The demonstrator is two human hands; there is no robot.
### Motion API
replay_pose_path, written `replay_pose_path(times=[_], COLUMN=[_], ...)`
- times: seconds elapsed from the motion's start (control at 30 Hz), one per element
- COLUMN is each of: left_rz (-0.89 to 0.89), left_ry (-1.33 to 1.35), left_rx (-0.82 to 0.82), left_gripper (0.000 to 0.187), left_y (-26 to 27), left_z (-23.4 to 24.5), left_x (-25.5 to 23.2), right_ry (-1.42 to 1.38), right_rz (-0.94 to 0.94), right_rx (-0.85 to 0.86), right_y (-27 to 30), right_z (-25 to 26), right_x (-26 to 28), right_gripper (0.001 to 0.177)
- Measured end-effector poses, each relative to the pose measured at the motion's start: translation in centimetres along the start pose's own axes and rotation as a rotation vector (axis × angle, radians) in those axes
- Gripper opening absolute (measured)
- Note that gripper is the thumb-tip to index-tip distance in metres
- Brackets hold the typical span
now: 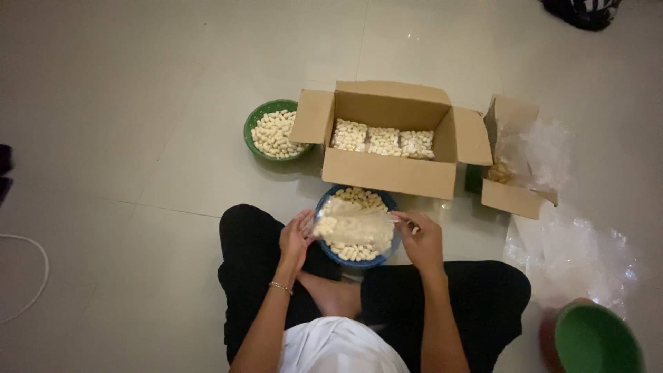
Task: A person sitting on the floor is manually packing small snacks from a bowl into plastic bags using a spoon and placing the finished bags into a cardboard box.
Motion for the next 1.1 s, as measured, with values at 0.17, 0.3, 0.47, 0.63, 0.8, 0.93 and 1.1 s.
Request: replay_pose_path(times=[0.17,0.3,0.47,0.63,0.8,0.93,1.1], left_rz=[0.061,0.018,-0.029,-0.012,-0.025,-0.037,-0.107], left_ry=[-0.075,-0.357,-0.369,-0.297,-0.176,-0.174,-0.223], left_rx=[-0.014,0.0,0.064,0.083,0.057,0.048,0.016], left_gripper=[0.039,0.03,0.024,0.023,0.024,0.028,0.027], left_y=[-3.0,0.8,-0.3,0.1,-1.3,-0.8,-0.2], left_z=[3.2,0.5,1.1,0.5,2.1,1.9,1.6], left_x=[4.0,1.6,1.0,1.5,2.7,2.8,1.5], right_ry=[-0.076,-0.142,-0.094,-0.119,-0.05,-0.123,-0.185], right_rz=[0.059,0.097,0.129,0.028,-0.131,-0.067,0.199], right_rx=[0.034,0.046,-0.053,-0.089,0.049,0.137,0.13], right_y=[-0.1,-0.3,-0.6,-0.1,0.7,0.8,0.2], right_z=[-0.1,0.5,2.0,1.3,-0.2,-0.6,0.0], right_x=[2.2,3.4,3.8,1.9,0.6,3.1,5.4], right_gripper=[0.013,0.015,0.012,0.018,0.025,0.023,0.01])
Point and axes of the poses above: each hand's wrist, its own y-axis away from the middle knuckle, its own z-axis out of the back of the hand, x = y × z, the point moved 10 cm from there along -y, towards the middle knuckle, and after that the axes turned 13 degrees about y, right-handed, at the moved point
